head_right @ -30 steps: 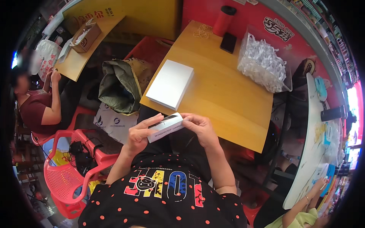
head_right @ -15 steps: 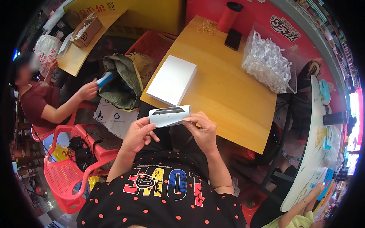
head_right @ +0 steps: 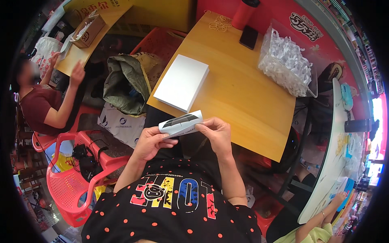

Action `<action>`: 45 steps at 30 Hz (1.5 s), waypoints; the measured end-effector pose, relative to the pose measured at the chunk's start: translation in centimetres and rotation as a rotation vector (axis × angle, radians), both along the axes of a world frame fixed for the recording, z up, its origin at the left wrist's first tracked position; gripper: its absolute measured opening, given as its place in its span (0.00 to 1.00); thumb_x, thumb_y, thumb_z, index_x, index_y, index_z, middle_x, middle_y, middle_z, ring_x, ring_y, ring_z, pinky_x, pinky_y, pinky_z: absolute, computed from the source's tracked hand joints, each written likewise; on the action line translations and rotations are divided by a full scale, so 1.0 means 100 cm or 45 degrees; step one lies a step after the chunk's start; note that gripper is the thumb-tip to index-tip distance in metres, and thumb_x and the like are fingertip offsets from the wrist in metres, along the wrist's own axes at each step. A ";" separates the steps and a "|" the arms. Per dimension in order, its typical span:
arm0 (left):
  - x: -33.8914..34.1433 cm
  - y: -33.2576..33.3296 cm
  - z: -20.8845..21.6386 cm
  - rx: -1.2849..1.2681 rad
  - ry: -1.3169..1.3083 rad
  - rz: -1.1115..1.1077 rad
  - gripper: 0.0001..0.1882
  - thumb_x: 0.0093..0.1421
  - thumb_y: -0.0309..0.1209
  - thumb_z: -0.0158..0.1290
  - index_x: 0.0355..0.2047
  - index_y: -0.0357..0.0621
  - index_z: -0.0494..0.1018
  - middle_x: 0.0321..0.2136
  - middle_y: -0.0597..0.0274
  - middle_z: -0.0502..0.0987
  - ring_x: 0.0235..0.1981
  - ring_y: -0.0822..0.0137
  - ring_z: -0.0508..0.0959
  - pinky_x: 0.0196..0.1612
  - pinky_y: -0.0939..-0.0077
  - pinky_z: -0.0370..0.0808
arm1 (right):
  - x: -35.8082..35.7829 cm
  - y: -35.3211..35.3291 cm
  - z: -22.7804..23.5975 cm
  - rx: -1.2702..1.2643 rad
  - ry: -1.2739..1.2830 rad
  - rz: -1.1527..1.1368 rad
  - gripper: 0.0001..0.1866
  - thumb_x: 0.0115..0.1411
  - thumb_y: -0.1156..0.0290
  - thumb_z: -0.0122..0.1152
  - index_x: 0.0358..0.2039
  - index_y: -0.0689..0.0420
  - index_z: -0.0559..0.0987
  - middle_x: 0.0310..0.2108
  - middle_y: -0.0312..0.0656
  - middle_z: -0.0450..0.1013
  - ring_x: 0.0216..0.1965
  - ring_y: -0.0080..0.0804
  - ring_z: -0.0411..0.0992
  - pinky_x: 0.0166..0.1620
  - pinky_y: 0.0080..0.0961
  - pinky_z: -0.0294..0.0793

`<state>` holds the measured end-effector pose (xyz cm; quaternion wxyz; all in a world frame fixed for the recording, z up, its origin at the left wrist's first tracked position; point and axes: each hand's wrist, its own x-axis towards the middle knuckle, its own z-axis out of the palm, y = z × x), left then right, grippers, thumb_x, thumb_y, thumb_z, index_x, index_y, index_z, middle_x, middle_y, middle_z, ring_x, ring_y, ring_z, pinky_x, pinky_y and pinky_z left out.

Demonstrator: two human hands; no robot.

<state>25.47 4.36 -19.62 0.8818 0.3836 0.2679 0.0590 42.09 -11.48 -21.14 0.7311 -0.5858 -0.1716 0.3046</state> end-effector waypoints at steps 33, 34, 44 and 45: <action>0.001 -0.009 -0.013 0.320 -0.031 0.284 0.12 0.64 0.29 0.49 0.39 0.29 0.73 0.33 0.50 0.79 0.31 0.62 0.82 0.32 0.77 0.81 | -0.014 0.021 -0.015 0.158 0.252 -0.036 0.05 0.52 0.81 0.66 0.27 0.62 0.77 0.27 0.42 0.77 0.29 0.21 0.74 0.37 0.16 0.74; 0.001 -0.010 -0.015 0.327 -0.043 0.308 0.12 0.64 0.29 0.49 0.40 0.29 0.73 0.33 0.49 0.79 0.31 0.62 0.82 0.32 0.77 0.81 | -0.015 0.024 -0.009 0.124 0.292 -0.038 0.05 0.52 0.80 0.66 0.28 0.63 0.77 0.27 0.42 0.77 0.29 0.22 0.75 0.38 0.17 0.74; 0.004 -0.011 -0.029 0.300 -0.082 0.390 0.11 0.65 0.28 0.48 0.40 0.31 0.72 0.33 0.49 0.79 0.32 0.62 0.82 0.32 0.78 0.81 | -0.016 0.016 -0.027 0.082 0.269 0.075 0.05 0.54 0.78 0.65 0.31 0.65 0.80 0.29 0.42 0.78 0.31 0.24 0.75 0.40 0.21 0.75; 0.004 -0.011 -0.030 0.279 -0.078 0.394 0.10 0.65 0.29 0.47 0.40 0.32 0.71 0.33 0.50 0.79 0.31 0.62 0.82 0.31 0.78 0.81 | -0.016 0.016 -0.026 0.087 0.268 0.078 0.05 0.54 0.78 0.65 0.31 0.65 0.80 0.29 0.42 0.78 0.31 0.24 0.75 0.40 0.21 0.75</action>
